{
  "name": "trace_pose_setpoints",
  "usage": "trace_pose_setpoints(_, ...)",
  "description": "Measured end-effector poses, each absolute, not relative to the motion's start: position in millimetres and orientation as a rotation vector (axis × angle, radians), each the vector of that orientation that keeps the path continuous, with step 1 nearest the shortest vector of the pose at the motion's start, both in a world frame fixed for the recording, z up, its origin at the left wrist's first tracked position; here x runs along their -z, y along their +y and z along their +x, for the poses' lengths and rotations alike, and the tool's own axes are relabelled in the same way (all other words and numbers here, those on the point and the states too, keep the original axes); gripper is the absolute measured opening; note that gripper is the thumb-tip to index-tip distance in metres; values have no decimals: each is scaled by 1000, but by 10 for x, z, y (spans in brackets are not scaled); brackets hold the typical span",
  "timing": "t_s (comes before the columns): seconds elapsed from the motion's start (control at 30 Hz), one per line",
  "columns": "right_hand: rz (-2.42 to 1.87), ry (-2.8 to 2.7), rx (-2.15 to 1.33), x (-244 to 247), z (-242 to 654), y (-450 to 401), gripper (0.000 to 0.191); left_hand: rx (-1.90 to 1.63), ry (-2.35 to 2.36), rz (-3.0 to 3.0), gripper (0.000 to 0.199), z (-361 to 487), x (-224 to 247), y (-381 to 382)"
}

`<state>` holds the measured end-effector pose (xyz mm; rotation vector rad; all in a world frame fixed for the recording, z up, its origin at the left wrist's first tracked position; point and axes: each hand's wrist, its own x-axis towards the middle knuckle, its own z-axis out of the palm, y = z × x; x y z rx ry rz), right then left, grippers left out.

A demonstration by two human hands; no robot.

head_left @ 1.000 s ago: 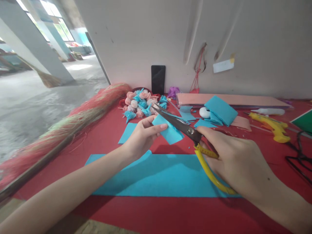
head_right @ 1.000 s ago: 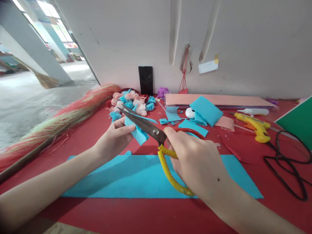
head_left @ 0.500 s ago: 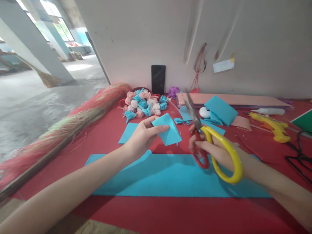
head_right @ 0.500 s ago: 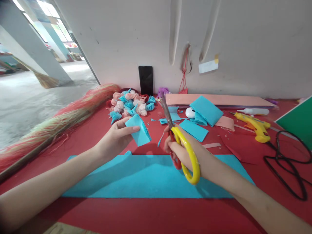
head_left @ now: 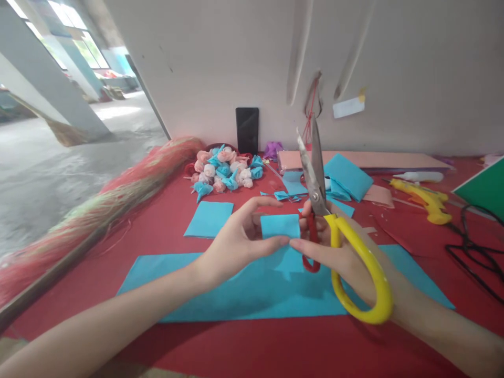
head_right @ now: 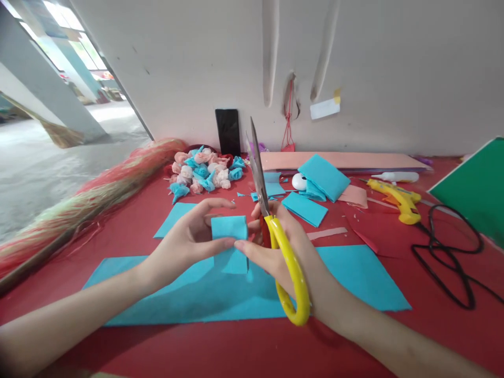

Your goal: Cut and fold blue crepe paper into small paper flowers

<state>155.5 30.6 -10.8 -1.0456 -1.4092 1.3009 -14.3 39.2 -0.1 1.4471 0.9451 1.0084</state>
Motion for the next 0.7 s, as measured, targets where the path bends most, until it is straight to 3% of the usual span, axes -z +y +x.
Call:
trace_pose_setpoints(0.17,-986,-1340,-1382,106,1609,315,32,-1151,907,1493,61,-132,-17,384)
trace_pose_setpoints(0.33,-1010,-1290,-1332,-17,1617,283,28,-1148,918,1735,25,-126,-14,351)
trace_pose_setpoints(0.5,-979,-1333,-1340,-79,1616,275,25,-1102,943,1728,43,-110,14,296)
trace_pose_setpoints(0.7,-970,-1445,-1292,13,1594,350,21,-1379,929,1663,46,-166,-63,358)
